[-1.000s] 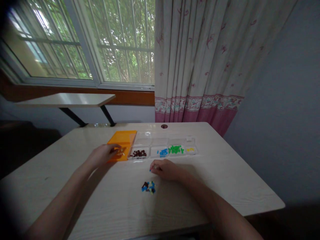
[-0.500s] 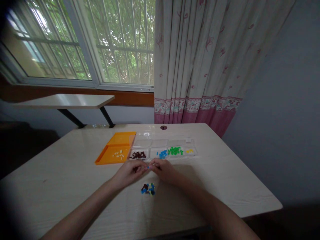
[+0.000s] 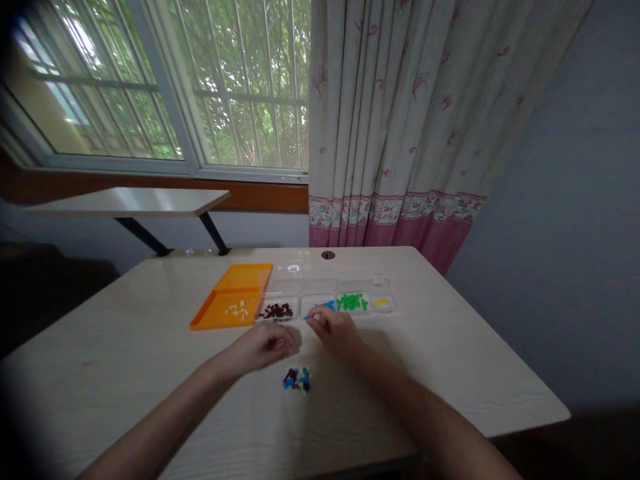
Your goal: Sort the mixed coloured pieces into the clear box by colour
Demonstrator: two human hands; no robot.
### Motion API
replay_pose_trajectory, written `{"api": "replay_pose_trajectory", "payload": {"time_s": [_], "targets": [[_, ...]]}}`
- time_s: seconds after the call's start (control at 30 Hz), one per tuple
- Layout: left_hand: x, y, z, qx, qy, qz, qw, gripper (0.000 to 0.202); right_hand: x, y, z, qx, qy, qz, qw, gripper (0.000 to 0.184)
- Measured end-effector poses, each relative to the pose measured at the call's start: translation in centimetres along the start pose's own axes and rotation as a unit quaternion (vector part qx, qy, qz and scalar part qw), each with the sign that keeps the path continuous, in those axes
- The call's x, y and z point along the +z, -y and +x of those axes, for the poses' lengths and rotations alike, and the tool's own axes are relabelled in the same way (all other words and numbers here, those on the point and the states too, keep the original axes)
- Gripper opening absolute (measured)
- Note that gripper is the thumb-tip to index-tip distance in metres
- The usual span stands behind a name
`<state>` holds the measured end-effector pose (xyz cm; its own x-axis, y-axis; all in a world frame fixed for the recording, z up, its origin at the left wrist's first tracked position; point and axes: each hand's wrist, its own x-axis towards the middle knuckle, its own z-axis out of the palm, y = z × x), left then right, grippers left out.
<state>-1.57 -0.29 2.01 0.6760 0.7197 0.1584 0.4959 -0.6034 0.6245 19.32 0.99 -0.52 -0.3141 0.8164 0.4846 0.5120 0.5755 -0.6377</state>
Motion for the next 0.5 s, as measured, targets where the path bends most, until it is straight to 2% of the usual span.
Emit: {"api": "replay_pose_trajectory", "payload": {"time_s": [0.07, 0.17, 0.33, 0.5], "targets": [[-0.1, 0.0, -0.1, 0.031, 0.058, -0.011, 0.998, 0.014, -0.6, -0.3, 0.3, -0.016, -0.062, -0.04, 0.997, 0.022], [0.0, -0.2, -0.2, 0.046, 0.093, -0.009, 0.995, 0.013, -1.2, -0.6, 0.6, -0.048, -0.103, -0.081, 0.99, 0.025], [0.1, -0.4, -0.1, 0.04, 0.105, 0.002, 0.994, 0.014, -1.4, -0.8, 0.7, -0.077, -0.114, -0.114, 0.984, 0.026], [0.1, -0.4, -0.1, 0.037, 0.105, 0.013, 0.994, 0.012, -1.8, -1.3, 0.8, -0.058, -0.107, -0.121, 0.985, 0.029]]}}
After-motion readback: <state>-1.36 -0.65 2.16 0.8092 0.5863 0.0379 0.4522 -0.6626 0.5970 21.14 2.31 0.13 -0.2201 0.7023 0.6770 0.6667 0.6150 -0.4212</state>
